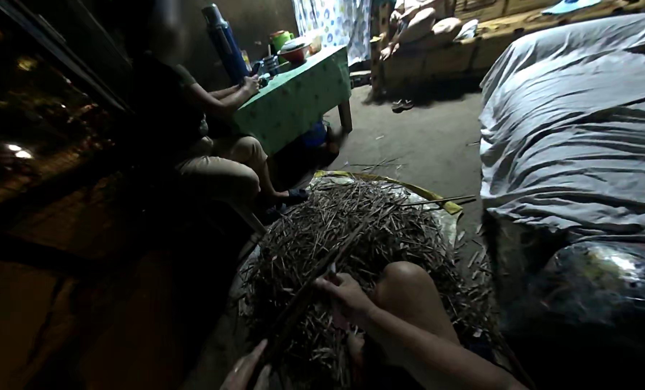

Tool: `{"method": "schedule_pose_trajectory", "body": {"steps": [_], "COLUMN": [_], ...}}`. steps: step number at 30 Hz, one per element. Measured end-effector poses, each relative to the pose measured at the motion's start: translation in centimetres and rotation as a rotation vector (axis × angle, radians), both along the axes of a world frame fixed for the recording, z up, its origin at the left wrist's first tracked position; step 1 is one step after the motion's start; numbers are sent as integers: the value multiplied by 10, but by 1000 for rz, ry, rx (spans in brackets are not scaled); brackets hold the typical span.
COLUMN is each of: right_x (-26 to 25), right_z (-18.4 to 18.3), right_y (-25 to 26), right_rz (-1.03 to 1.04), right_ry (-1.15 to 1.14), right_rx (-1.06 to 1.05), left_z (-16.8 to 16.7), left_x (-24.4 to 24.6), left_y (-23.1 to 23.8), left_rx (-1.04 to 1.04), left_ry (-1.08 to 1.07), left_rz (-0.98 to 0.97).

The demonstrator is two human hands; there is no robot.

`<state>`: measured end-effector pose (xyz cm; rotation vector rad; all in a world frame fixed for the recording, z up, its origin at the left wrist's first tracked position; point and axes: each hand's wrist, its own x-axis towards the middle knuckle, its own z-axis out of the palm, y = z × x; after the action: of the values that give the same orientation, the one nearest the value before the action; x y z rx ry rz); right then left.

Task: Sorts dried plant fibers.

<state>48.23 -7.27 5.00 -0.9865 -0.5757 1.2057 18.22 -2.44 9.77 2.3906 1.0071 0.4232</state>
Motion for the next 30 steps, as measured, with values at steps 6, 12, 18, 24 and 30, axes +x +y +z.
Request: {"method": "schedule_pose_trajectory", "body": {"steps": [6,12,18,24,30], "right_x": [-18,20,35,50,48], "right_z": [-2,2,-6,-4,-1], "right_y": [-14,-22,-24,-27,-28], "right_rz": [317,391,151,241,465], "right_ry": [-140,-233,-232,-100,-338], "right_rx": [-1,-57,172,169,256], "left_z": [-10,-11,-6,-4,-1], "left_x": [45,16,-2,-21,-29], "left_y": [-3,1,-5,-7,-12], "left_rx": [163,206,192,153,47], "left_ry": [-62,-15,-29,-18,19], "left_rz": [-63,-32,16,14,6]}}
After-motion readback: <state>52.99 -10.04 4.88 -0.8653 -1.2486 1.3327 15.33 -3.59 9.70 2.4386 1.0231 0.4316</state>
